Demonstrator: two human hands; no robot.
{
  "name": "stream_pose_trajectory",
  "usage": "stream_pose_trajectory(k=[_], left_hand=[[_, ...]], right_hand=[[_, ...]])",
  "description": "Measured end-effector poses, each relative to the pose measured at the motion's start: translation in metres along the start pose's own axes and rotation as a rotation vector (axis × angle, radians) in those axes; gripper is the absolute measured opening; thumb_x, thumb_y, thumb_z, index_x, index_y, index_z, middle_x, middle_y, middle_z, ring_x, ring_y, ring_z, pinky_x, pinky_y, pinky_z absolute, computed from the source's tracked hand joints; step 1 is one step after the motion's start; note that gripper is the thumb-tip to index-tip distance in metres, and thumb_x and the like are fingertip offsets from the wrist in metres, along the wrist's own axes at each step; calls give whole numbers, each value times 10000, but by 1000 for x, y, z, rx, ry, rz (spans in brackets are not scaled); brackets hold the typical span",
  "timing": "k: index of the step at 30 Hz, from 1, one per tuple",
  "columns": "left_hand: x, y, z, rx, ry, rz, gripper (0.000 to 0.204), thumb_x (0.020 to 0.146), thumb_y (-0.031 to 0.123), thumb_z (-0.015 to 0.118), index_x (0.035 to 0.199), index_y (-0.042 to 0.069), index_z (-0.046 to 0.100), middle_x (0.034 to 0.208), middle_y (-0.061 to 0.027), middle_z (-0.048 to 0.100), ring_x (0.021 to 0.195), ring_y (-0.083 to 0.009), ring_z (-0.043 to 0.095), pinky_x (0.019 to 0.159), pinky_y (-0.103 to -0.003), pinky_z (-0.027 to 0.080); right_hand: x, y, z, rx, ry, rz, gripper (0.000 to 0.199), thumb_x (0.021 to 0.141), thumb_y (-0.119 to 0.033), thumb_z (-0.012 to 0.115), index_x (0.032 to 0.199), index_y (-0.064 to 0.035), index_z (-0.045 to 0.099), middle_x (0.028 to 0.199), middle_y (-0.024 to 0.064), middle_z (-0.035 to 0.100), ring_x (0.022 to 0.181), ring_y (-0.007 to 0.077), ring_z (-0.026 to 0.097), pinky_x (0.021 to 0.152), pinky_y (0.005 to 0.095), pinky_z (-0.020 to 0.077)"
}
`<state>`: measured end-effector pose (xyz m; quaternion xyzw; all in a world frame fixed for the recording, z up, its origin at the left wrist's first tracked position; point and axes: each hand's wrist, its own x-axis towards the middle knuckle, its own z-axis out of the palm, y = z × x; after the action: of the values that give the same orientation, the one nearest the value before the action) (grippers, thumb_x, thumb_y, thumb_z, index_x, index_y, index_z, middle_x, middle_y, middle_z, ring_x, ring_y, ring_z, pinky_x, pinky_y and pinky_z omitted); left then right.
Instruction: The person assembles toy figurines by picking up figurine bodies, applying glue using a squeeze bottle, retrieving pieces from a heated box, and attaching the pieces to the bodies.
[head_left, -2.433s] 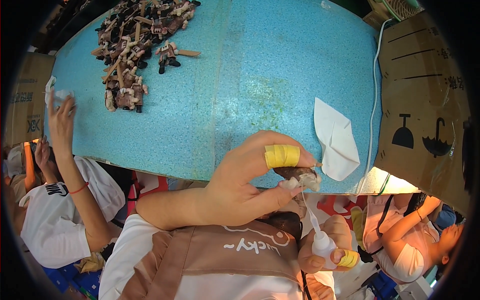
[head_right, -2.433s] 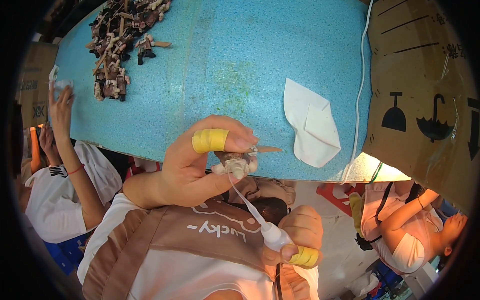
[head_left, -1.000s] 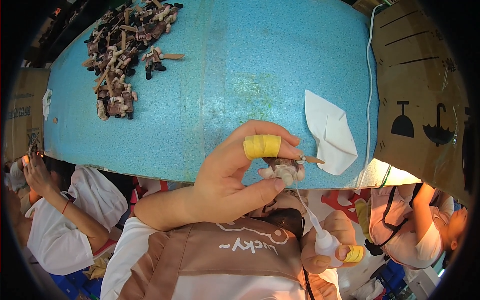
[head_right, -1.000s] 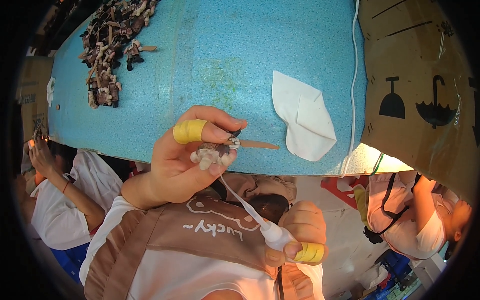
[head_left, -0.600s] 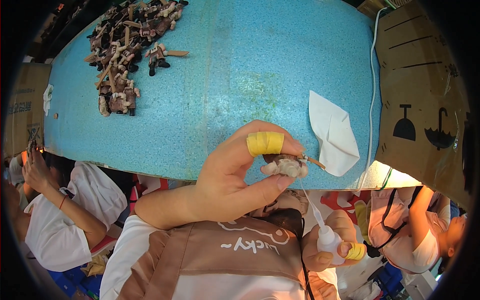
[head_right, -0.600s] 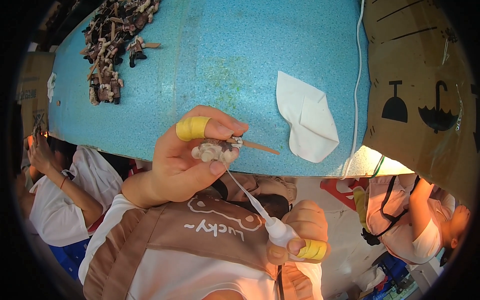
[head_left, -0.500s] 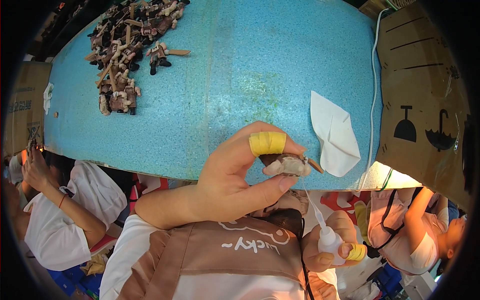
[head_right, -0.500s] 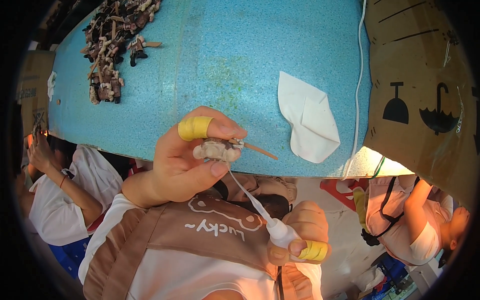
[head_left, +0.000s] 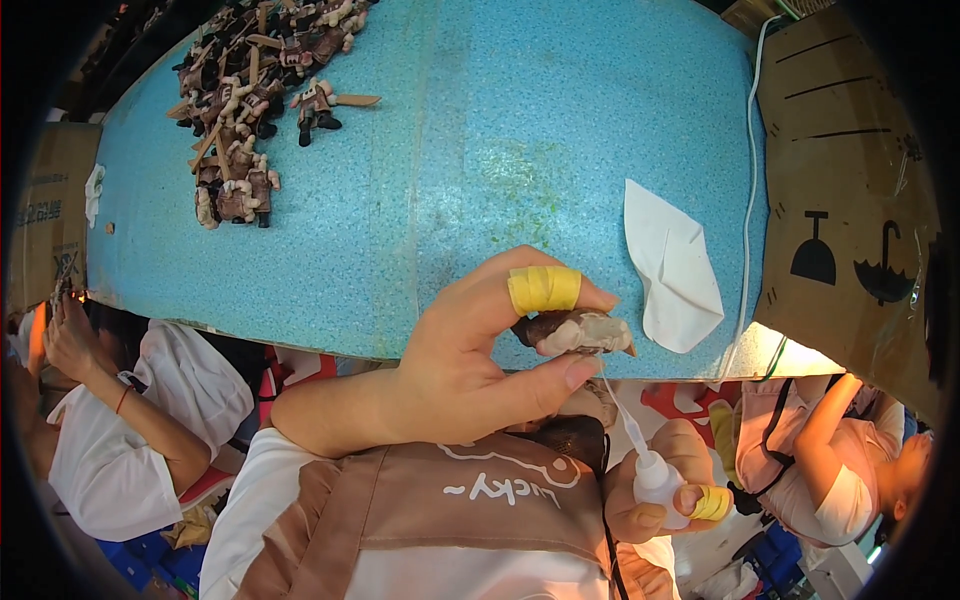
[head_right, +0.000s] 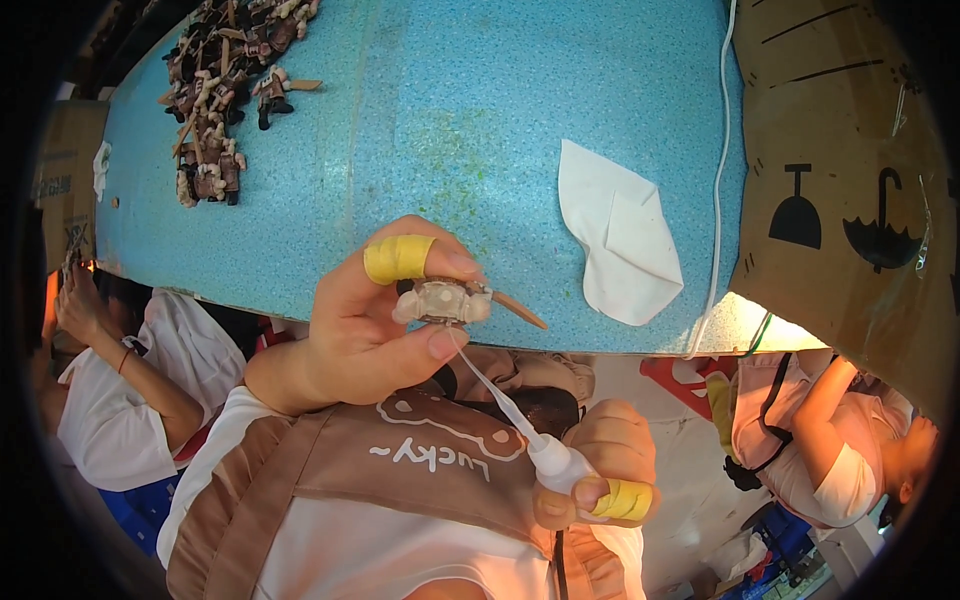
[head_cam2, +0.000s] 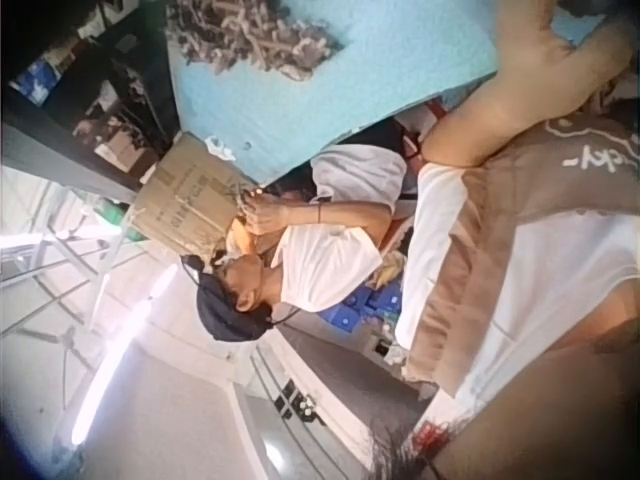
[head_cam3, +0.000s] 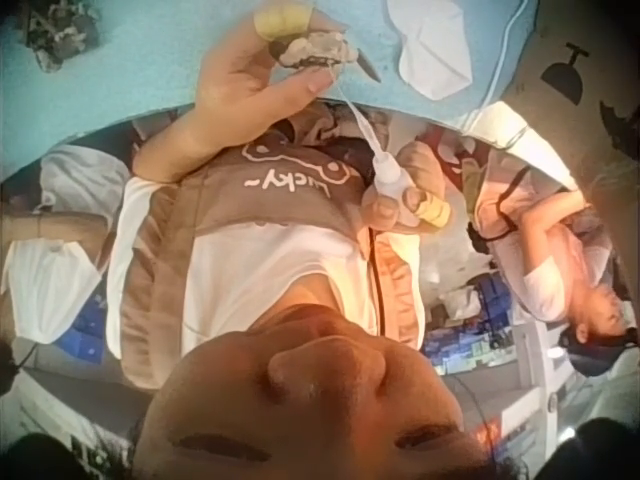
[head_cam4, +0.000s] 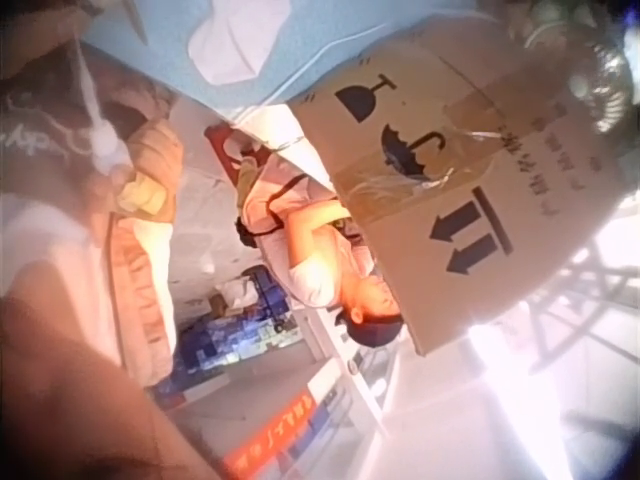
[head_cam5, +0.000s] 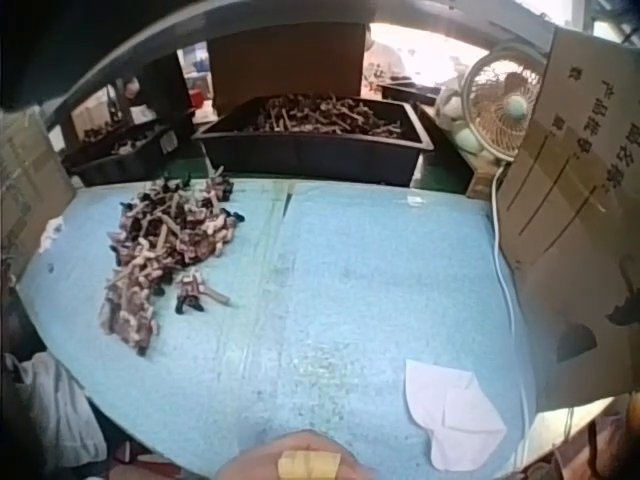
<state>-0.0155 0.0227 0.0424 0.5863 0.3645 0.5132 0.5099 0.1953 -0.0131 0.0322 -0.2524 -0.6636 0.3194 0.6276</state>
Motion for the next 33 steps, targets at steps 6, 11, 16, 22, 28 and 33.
stream_pose_trajectory(k=[6,11,16,22,28,33], left_hand=[[0,3,-3,-43,-4,-67,348,767,8,586,1099,-13,486,1005,-128,496,885,-171,518,752,-273,423],[3,2,4,-90,60,-56,340,779,30,593,1098,-9,480,992,-113,499,878,-161,516,770,-274,416],[-7,-3,11,-179,169,-46,342,748,-12,609,1076,-18,513,963,-93,526,836,-148,511,726,-252,400],[-5,-5,18,-255,202,-50,319,787,23,589,1089,-11,494,1009,-77,505,874,-138,504,750,-258,409],[-1,-1,18,-256,250,-86,318,787,22,590,1088,-12,493,1004,-71,505,875,-135,498,757,-259,406],[0,-4,15,-256,228,-70,317,784,3,584,1087,-12,494,1013,-73,499,886,-135,493,770,-264,401]], right_hand=[[0,1,5,35,79,24,312,752,-267,641,886,-87,425,616,13,402,486,113,303,494,287,235],[19,2,1,-63,375,248,323,761,-189,599,1022,-49,469,775,58,513,636,140,447,600,273,355],[67,63,-32,-405,215,438,199,791,-53,574,978,12,557,886,67,563,820,158,524,737,255,420],[96,92,-39,-417,148,495,185,790,-13,550,973,7,561,870,95,571,780,175,543,729,270,427],[92,68,-50,-826,-80,146,233,764,-47,568,983,29,547,930,162,571,866,299,531,761,351,426],[88,71,-43,-1073,-301,164,297,743,-58,582,1023,28,533,941,161,558,882,324,514,778,386,414]])
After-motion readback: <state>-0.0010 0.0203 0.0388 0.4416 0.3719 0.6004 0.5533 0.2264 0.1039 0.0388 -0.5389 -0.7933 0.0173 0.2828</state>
